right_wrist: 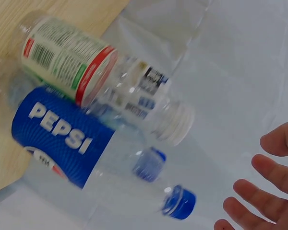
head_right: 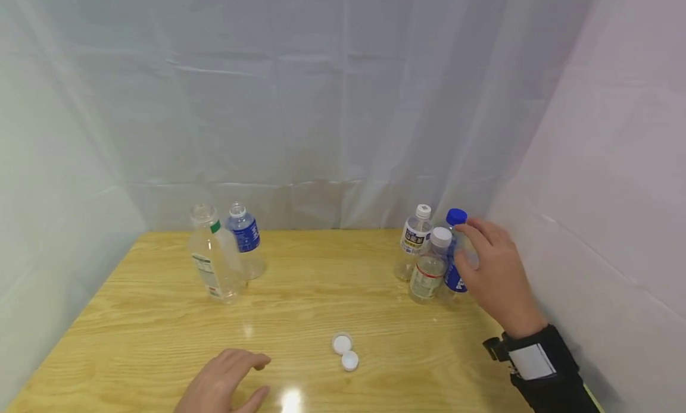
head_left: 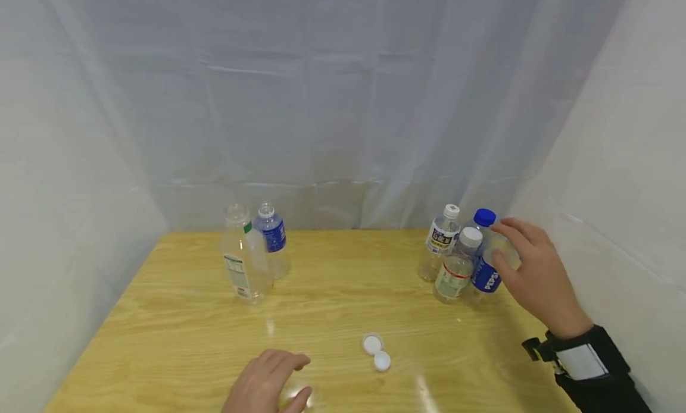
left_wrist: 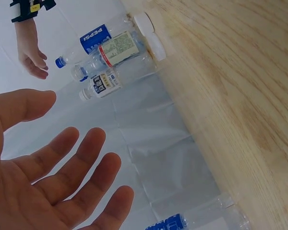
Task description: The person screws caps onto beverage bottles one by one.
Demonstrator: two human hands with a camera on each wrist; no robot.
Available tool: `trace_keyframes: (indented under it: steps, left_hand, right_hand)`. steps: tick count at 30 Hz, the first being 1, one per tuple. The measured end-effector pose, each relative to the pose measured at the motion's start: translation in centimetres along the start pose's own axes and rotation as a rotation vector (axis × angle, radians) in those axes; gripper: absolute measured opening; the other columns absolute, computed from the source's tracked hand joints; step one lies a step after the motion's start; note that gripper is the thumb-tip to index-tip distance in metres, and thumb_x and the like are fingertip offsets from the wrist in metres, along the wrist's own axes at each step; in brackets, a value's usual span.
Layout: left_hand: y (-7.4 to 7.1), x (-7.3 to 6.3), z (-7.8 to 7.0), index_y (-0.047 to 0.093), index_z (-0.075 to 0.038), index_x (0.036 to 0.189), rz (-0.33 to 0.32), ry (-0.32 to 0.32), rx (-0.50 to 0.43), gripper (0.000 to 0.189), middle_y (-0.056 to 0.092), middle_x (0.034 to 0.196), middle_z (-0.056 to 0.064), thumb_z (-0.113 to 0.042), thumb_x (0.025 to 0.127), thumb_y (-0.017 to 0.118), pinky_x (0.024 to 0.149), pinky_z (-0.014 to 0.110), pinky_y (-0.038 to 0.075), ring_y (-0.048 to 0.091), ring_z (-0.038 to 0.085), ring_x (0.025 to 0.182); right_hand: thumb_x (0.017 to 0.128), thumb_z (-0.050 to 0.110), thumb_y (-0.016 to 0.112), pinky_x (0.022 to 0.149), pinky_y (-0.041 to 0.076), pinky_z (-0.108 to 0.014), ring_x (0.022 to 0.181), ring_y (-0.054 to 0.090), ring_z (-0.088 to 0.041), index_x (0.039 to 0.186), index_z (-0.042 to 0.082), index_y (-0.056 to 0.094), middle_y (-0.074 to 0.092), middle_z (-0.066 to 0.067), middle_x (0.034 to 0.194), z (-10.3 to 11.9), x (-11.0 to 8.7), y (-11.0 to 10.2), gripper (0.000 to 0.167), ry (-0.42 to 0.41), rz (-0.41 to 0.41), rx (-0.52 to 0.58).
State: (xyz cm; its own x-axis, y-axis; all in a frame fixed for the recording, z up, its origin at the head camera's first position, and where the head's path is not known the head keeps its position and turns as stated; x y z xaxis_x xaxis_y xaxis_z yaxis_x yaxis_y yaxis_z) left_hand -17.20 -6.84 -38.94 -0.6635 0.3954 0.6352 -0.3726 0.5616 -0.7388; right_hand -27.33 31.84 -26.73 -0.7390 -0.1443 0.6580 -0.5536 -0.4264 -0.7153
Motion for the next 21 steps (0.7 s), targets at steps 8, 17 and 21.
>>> trace_keyframes:
  steps: [8,17,21]
  left_hand:
    - [-0.4,-0.1,0.1,0.072,-0.02,0.103,-0.013,-0.005,0.0,0.041,0.066,0.094,-0.017,-0.024,0.066,0.09,0.069,0.025,0.054,0.062,0.005,0.087]
    - [-0.2,0.1,0.0,0.071,-0.02,0.104,0.014,-0.005,-0.017,0.041,0.064,0.093,-0.019,-0.024,0.067,0.089,0.069,0.025,0.053,0.061,0.004,0.087]
    - [-0.1,0.1,0.0,0.071,-0.021,0.105,0.03,-0.021,-0.019,0.041,0.063,0.094,-0.02,-0.024,0.068,0.089,0.07,0.025,0.054,0.06,0.003,0.088]
  right_hand:
    - [0.084,0.0,0.075,0.096,0.044,-0.063,0.127,0.049,-0.044,0.128,0.004,0.065,0.057,-0.021,0.138,3.9,-0.3,0.9,0.046,-0.099,0.058,0.086]
    - [0.085,0.004,0.077,0.092,0.052,-0.048,0.127,0.054,-0.031,0.126,0.011,0.067,0.059,-0.008,0.139,6.7,-1.9,2.4,0.043,-0.138,0.131,0.092]
    - [0.085,0.006,0.078,0.09,0.053,-0.047,0.128,0.054,-0.029,0.131,0.014,0.065,0.057,-0.007,0.142,8.0,-2.8,3.1,0.048,-0.147,0.17,0.115]
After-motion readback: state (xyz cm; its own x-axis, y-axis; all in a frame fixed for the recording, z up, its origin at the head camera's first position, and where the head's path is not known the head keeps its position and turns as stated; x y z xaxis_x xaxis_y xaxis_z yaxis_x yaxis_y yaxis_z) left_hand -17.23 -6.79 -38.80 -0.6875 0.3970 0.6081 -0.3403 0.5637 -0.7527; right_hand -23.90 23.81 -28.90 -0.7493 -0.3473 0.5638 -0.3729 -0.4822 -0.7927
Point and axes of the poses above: each hand's wrist, its own x-axis towards the middle knuckle, its own y-axis out of the palm, z = x × y, the point moved 10 cm from there along x, towards the middle knuckle
